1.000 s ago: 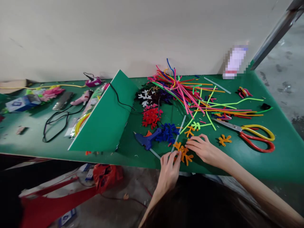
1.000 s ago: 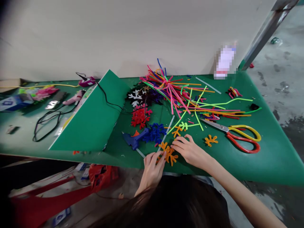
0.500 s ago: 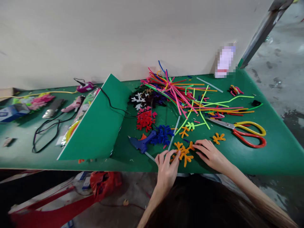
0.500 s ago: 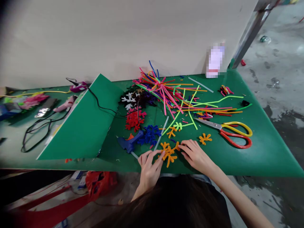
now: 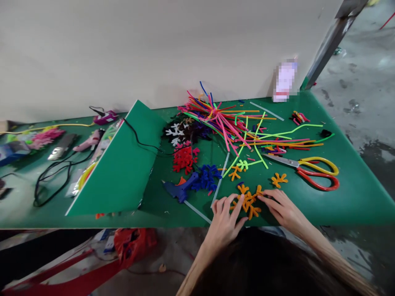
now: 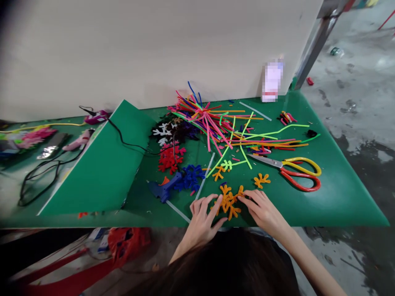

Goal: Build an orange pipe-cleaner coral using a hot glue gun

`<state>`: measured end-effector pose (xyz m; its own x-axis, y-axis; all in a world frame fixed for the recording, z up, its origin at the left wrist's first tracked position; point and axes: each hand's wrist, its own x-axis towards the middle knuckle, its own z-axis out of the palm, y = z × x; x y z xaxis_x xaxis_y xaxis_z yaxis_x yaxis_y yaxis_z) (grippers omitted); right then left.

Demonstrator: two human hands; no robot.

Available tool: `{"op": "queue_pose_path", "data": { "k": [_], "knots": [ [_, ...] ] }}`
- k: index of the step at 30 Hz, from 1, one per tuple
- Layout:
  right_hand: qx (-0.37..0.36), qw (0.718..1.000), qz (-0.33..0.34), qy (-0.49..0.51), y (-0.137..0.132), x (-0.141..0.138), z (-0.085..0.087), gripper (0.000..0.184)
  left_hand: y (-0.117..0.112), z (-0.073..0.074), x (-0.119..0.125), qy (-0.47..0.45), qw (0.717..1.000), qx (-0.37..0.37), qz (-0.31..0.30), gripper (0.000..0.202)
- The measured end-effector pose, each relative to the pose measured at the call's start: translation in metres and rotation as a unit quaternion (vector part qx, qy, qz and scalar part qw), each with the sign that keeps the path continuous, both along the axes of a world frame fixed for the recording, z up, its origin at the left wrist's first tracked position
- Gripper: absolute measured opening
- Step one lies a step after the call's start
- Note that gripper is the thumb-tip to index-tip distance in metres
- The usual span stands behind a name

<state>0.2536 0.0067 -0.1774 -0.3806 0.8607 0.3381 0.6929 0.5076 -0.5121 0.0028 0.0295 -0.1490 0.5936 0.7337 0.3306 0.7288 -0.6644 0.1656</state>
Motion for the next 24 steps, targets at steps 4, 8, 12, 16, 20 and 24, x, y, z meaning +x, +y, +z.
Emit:
{"op": "queue_pose_path", "data": {
  "k": [4, 8, 12, 16, 20, 24],
  "knots": [
    [0.016, 0.998, -0.057, 0.031, 0.007, -0.002, -0.003, 0.031, -0.004, -0.002, 0.000, -0.023, 0.998, 0.035, 0.042, 0.029],
    [-0.002, 0.999, -0.028, 0.016, 0.013, -0.005, -0.002, 0.026, -0.002, -0.011, 0.004, -0.015, 0.997, 0.062, 0.049, 0.021],
    [0.000, 0.999, -0.017, 0.041, 0.014, -0.009, 0.000, 0.026, 0.001, -0.013, 0.000, 0.000, 0.996, 0.066, 0.052, 0.028],
    [-0.007, 0.998, -0.006, 0.062, 0.016, -0.014, 0.003, 0.026, 0.003, -0.015, -0.004, 0.015, 0.997, 0.061, 0.042, 0.035],
    [-0.006, 0.998, 0.007, 0.064, 0.017, -0.020, 0.008, 0.025, 0.003, -0.016, -0.005, 0.012, 0.997, 0.062, 0.051, 0.036],
    [-0.002, 0.998, 0.030, 0.055, 0.019, -0.022, 0.011, 0.028, 0.002, -0.016, -0.006, 0.012, 0.996, 0.061, 0.056, 0.038]
  ]
}}
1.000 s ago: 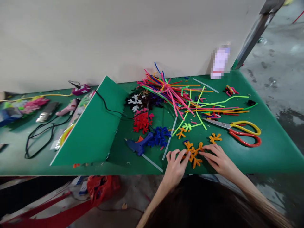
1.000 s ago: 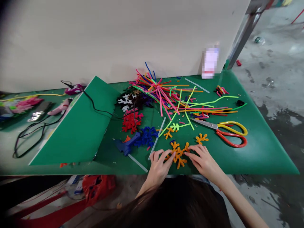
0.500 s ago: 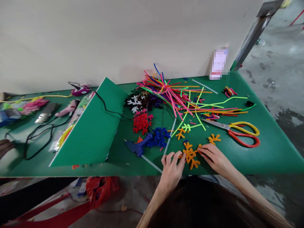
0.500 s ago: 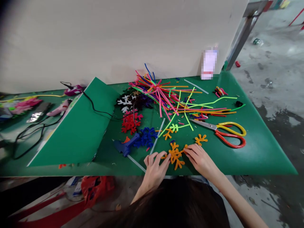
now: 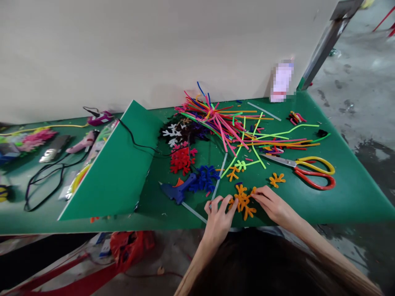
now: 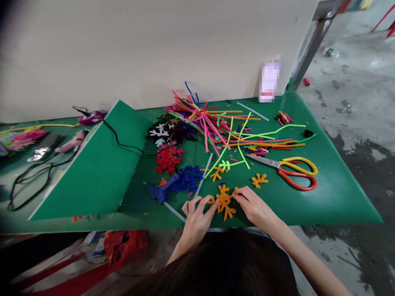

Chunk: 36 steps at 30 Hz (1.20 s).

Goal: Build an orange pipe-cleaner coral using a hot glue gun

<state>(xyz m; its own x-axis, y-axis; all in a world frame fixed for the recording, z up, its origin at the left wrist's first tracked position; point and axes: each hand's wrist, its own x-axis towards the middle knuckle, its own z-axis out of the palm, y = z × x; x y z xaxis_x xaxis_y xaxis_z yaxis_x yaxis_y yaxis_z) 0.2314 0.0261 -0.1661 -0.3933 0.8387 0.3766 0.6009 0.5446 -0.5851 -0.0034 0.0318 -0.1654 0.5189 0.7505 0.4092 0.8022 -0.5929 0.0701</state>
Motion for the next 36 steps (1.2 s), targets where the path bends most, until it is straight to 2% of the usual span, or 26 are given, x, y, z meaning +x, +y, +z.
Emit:
{"op": "queue_pose_path", "data": {
  "k": [8, 10, 14, 17, 22, 25, 27, 28, 31, 33, 36],
  "knots": [
    [-0.013, 0.999, 0.030, -0.005, 0.000, 0.003, 0.000, 0.038, -0.004, 0.002, 0.002, -0.019, 1.000, 0.016, 0.010, 0.032],
    [-0.005, 1.000, -0.007, 0.009, -0.004, 0.008, 0.002, 0.038, -0.008, 0.005, 0.002, -0.043, 0.999, 0.022, 0.015, 0.028],
    [0.034, 0.989, -0.137, 0.052, -0.012, 0.026, 0.006, 0.037, -0.016, 0.011, 0.005, -0.090, 0.995, 0.033, 0.039, 0.028],
    [0.042, 0.981, -0.181, 0.050, -0.018, 0.035, 0.002, 0.038, -0.016, 0.010, 0.013, -0.075, 0.996, 0.013, 0.048, 0.027],
    [0.043, 0.989, -0.139, -0.002, -0.027, 0.034, -0.010, 0.040, -0.012, 0.011, 0.014, -0.057, 0.997, -0.027, 0.033, 0.028],
    [0.043, 0.989, -0.138, -0.008, -0.030, 0.032, -0.007, 0.041, -0.012, 0.019, 0.007, -0.147, 0.988, -0.042, 0.008, 0.028],
    [0.055, 0.986, -0.157, 0.001, -0.029, 0.033, -0.001, 0.040, -0.013, 0.025, 0.004, -0.286, 0.957, -0.053, 0.007, 0.028],
    [0.063, 0.984, -0.166, 0.004, -0.028, 0.035, 0.002, 0.040, -0.014, 0.028, 0.004, -0.366, 0.928, -0.070, 0.017, 0.026],
    [0.080, 0.977, -0.197, 0.001, -0.023, 0.044, 0.009, 0.038, -0.016, 0.038, 0.009, -0.559, 0.808, -0.165, 0.085, 0.017],
    [0.079, 0.971, -0.224, -0.009, -0.019, 0.052, 0.009, 0.036, -0.018, 0.044, 0.015, -0.623, 0.738, -0.224, 0.127, 0.016],
    [0.073, 0.966, -0.247, -0.020, -0.012, 0.064, 0.006, 0.031, -0.018, 0.050, 0.021, -0.664, 0.671, -0.292, 0.150, 0.024]
  ]
}}
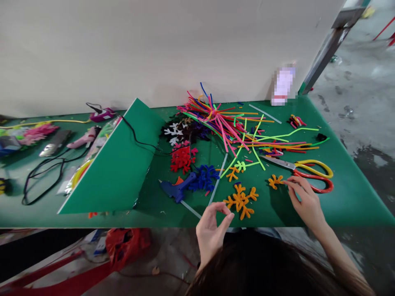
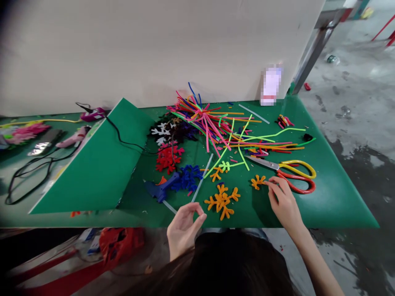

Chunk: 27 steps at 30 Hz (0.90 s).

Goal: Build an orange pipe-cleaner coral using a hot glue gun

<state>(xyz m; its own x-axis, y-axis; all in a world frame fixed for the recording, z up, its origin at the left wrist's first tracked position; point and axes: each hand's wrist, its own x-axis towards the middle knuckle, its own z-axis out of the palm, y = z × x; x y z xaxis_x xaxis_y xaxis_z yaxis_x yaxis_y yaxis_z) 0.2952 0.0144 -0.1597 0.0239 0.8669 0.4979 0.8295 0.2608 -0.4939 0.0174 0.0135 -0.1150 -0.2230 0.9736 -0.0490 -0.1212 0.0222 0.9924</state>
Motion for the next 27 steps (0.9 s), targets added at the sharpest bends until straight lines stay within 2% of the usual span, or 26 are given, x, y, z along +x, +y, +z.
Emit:
{"op": "queue_pose_path", "data": {
  "k": [4, 10, 14, 17, 19, 22, 25, 27],
  "knots": [
    [-0.005, 1.000, 0.010, -0.012, 0.010, 0.007, -0.003, 0.027, 0.002, 0.004, -0.001, -0.075, 0.994, -0.068, -0.045, 0.031],
    [-0.036, 0.997, 0.040, -0.056, 0.021, 0.001, -0.001, 0.027, 0.005, 0.011, 0.002, -0.201, 0.971, -0.086, -0.093, 0.035],
    [-0.049, 0.995, 0.041, -0.077, 0.021, 0.001, -0.003, 0.029, 0.006, 0.016, 0.010, -0.198, 0.973, -0.067, -0.099, 0.040],
    [-0.078, 0.990, 0.044, -0.106, 0.021, 0.004, -0.009, 0.032, 0.001, 0.017, 0.008, -0.175, 0.979, -0.055, -0.093, 0.037],
    [-0.088, 0.991, 0.054, -0.084, 0.020, 0.006, -0.013, 0.029, -0.005, 0.016, 0.000, -0.148, 0.985, -0.058, -0.066, 0.032],
    [-0.080, 0.994, 0.068, -0.031, 0.017, 0.004, -0.015, 0.023, -0.014, 0.013, -0.021, -0.095, 0.992, -0.082, 0.031, 0.029],
    [-0.056, 0.996, 0.068, 0.014, 0.012, -0.006, -0.008, 0.020, -0.021, 0.008, -0.044, -0.076, 0.982, -0.110, 0.136, 0.030],
    [-0.031, 0.996, 0.069, 0.053, 0.010, -0.016, 0.002, 0.022, -0.023, 0.005, -0.056, -0.082, 0.974, -0.126, 0.170, 0.034]
  ]
}}
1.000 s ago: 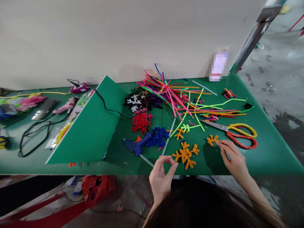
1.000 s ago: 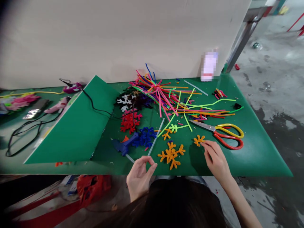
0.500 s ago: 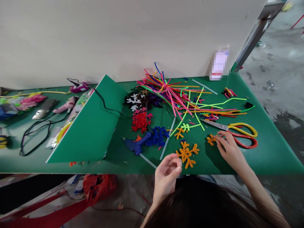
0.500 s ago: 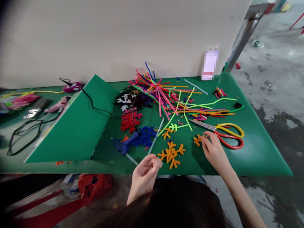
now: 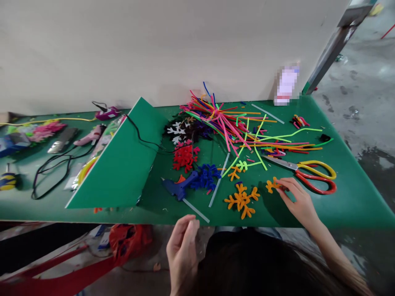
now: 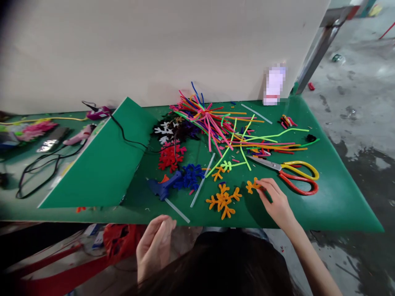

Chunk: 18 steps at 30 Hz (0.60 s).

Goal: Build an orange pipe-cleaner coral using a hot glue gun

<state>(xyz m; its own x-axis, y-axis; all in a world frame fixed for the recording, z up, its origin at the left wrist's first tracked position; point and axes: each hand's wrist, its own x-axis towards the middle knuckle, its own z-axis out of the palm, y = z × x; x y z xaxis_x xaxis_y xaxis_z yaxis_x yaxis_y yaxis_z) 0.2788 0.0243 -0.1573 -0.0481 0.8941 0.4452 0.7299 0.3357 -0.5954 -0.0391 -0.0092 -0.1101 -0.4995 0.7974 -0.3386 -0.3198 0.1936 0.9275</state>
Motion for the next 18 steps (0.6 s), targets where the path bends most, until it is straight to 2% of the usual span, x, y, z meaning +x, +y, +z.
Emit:
{"op": "queue_pose_path", "data": {
  "k": [4, 9, 11, 13, 15, 18],
  "knots": [
    [0.031, 0.998, 0.027, 0.050, -0.001, -0.018, 0.025, 0.028, -0.001, -0.002, -0.010, 0.034, 0.999, 0.016, -0.032, 0.040],
    [-0.003, 0.993, 0.019, 0.113, -0.007, -0.031, 0.051, 0.028, -0.001, 0.000, -0.004, 0.191, 0.969, 0.110, -0.113, 0.063],
    [-0.023, 0.988, 0.014, 0.152, -0.012, -0.039, 0.060, 0.029, 0.001, 0.002, 0.001, 0.257, 0.941, 0.135, -0.177, 0.051],
    [-0.031, 0.983, 0.033, 0.177, -0.017, -0.049, 0.068, 0.031, 0.008, 0.009, 0.010, 0.305, 0.895, 0.190, -0.263, 0.032],
    [-0.029, 0.981, 0.071, 0.179, -0.021, -0.059, 0.077, 0.034, 0.017, 0.019, 0.024, 0.308, 0.841, 0.274, -0.351, 0.023],
    [-0.021, 0.981, 0.118, 0.155, -0.025, -0.069, 0.092, 0.037, 0.031, 0.040, 0.045, 0.297, 0.818, 0.331, -0.365, 0.019]
  ]
}}
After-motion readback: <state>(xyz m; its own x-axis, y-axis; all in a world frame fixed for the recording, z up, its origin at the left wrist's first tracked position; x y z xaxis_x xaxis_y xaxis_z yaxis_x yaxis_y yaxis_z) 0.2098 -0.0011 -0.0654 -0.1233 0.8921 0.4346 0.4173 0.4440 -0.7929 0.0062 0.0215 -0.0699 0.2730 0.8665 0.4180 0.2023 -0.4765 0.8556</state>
